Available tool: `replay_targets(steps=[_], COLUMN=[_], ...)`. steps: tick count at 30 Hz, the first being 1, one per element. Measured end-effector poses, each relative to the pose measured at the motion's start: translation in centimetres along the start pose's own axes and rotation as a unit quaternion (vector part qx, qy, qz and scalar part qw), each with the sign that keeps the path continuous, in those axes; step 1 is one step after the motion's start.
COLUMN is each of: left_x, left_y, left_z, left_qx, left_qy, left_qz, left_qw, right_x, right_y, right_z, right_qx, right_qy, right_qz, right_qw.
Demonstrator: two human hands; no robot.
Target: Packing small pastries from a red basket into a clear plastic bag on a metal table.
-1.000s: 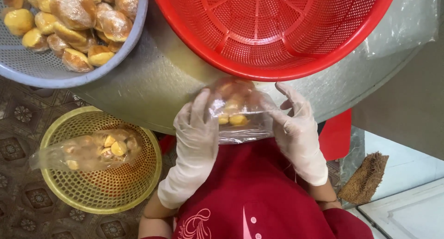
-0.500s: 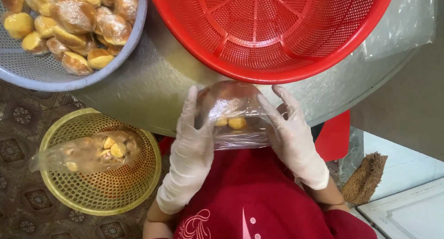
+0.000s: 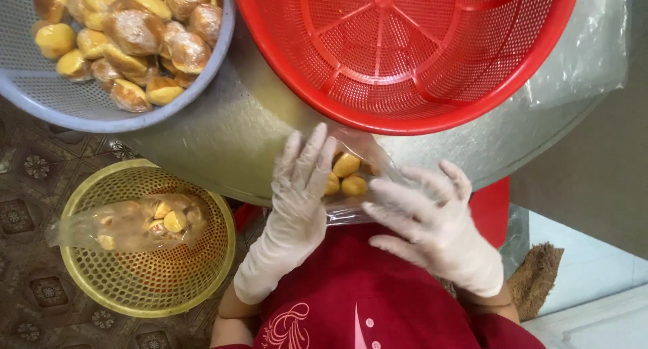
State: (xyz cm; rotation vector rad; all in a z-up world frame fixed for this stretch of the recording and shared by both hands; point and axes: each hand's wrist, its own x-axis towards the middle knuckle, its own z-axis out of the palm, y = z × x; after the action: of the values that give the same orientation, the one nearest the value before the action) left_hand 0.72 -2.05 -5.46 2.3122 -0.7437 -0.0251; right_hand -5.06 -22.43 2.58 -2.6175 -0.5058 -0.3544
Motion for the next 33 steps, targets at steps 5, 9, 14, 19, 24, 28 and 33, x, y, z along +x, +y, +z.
replay_targets(steps=[5, 9, 14, 19, 24, 28, 33], left_x=[0.7, 1.1, 1.3, 2.8, 6.8, 12.6, 23.7], left_y=[0.7, 0.6, 0.9, 1.7, 1.6, -0.5, -5.1], left_z=[-0.3, 0.0, 0.7, -2.5, -6.6, -7.7, -3.4], left_qx=[-0.010, 0.076, 0.159, -0.004, -0.091, -0.128, 0.112], left_qy=[0.016, 0.075, 0.026, 0.003, 0.098, 0.112, 0.006], left_qz=[0.017, 0.052, 0.050, 0.093, 0.153, 0.158, 0.099], left_qw=[1.000, 0.993, 0.986, 0.996, 0.979, 0.973, 0.989], right_x=[-0.5, -0.3, -1.4, -1.3, -2.3, -4.1, -6.4], right_y=[-0.2, -0.7, 0.2, 0.5, 0.9, 1.4, 0.6], right_z=[1.9, 0.4, 1.1, 0.9, 0.7, 2.5, 3.9], right_qx=[-0.087, 0.003, -0.002, 0.009, 0.173, 0.242, 0.287], right_qy=[-0.035, -0.082, -0.048, -0.024, 0.099, 0.258, 0.264], right_qz=[-0.046, -0.076, -0.036, -0.054, 0.038, 0.121, 0.141], right_qw=[0.995, 0.994, 0.998, 0.998, 0.979, 0.928, 0.910])
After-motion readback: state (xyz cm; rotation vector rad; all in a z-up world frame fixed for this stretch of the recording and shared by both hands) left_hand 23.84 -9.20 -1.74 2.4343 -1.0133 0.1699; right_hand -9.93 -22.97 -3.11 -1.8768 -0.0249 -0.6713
